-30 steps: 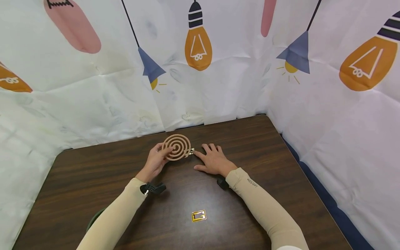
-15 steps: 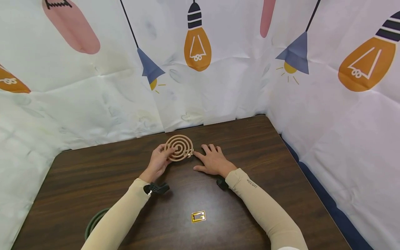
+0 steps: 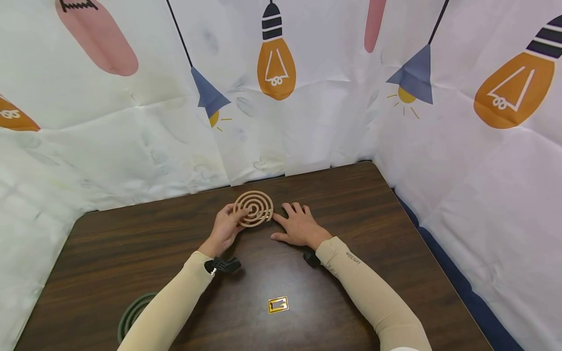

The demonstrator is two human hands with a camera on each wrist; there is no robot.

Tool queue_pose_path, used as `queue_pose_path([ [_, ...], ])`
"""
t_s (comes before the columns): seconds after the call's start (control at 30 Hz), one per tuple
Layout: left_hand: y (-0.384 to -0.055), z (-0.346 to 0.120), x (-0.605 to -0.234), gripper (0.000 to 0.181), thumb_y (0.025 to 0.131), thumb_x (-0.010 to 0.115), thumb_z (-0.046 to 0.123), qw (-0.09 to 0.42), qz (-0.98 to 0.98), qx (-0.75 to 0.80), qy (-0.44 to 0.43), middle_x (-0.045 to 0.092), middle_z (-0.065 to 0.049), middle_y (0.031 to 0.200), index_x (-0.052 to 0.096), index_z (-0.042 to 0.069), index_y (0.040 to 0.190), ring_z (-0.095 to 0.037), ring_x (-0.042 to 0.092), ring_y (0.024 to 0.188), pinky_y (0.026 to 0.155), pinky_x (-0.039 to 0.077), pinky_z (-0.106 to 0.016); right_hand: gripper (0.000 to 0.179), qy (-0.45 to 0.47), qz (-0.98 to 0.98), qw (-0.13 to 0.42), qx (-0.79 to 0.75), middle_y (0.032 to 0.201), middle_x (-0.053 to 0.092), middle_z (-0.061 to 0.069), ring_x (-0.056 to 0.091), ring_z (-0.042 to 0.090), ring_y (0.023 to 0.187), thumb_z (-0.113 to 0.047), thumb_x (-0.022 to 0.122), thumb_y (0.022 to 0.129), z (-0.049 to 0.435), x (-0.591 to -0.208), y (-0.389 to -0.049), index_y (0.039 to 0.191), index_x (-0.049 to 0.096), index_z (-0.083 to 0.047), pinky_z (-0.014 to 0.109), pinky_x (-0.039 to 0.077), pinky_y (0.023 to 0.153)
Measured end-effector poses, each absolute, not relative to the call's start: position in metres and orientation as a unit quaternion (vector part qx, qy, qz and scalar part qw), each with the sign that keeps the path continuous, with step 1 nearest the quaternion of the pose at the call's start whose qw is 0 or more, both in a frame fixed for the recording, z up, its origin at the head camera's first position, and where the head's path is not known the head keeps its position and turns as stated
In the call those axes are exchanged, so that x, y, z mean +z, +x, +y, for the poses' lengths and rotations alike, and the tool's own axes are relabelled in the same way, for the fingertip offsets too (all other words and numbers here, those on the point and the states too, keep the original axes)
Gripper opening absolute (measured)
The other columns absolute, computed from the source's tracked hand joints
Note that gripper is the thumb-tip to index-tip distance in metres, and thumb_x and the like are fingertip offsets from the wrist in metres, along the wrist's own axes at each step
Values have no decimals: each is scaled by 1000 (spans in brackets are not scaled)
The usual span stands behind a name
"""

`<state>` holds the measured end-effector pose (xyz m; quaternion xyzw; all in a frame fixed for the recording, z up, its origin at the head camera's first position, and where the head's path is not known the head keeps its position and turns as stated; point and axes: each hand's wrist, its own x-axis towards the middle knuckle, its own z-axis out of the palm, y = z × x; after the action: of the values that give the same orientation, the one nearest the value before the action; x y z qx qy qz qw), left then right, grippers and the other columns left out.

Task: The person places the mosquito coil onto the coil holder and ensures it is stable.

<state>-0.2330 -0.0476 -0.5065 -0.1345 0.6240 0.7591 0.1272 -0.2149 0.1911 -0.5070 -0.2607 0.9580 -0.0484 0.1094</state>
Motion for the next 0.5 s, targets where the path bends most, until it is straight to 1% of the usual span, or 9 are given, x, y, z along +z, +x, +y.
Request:
queue_pose_path([
  [0.3, -234, -42, -509, 36, 99, 68, 10, 128, 619, 763, -138, 71, -5, 110, 50, 3, 129, -10, 75, 94, 80, 63, -26, 70, -260, 959, 104, -53, 166, 30, 15, 33, 41, 151, -69, 47, 100, 191, -505, -214, 158, 43, -30, 66, 33, 118],
  [0.5, -235, -40, -512, 36, 99, 67, 10, 127, 617, 763, -141, 70, -9, 115, 49, 3, 129, -10, 74, 94, 80, 63, -25, 71, -261, 958, 107, -48, 166, 30, 14, 33, 40, 151, -70, 46, 100, 191, -505, -214, 158, 42, -30, 66, 33, 118],
])
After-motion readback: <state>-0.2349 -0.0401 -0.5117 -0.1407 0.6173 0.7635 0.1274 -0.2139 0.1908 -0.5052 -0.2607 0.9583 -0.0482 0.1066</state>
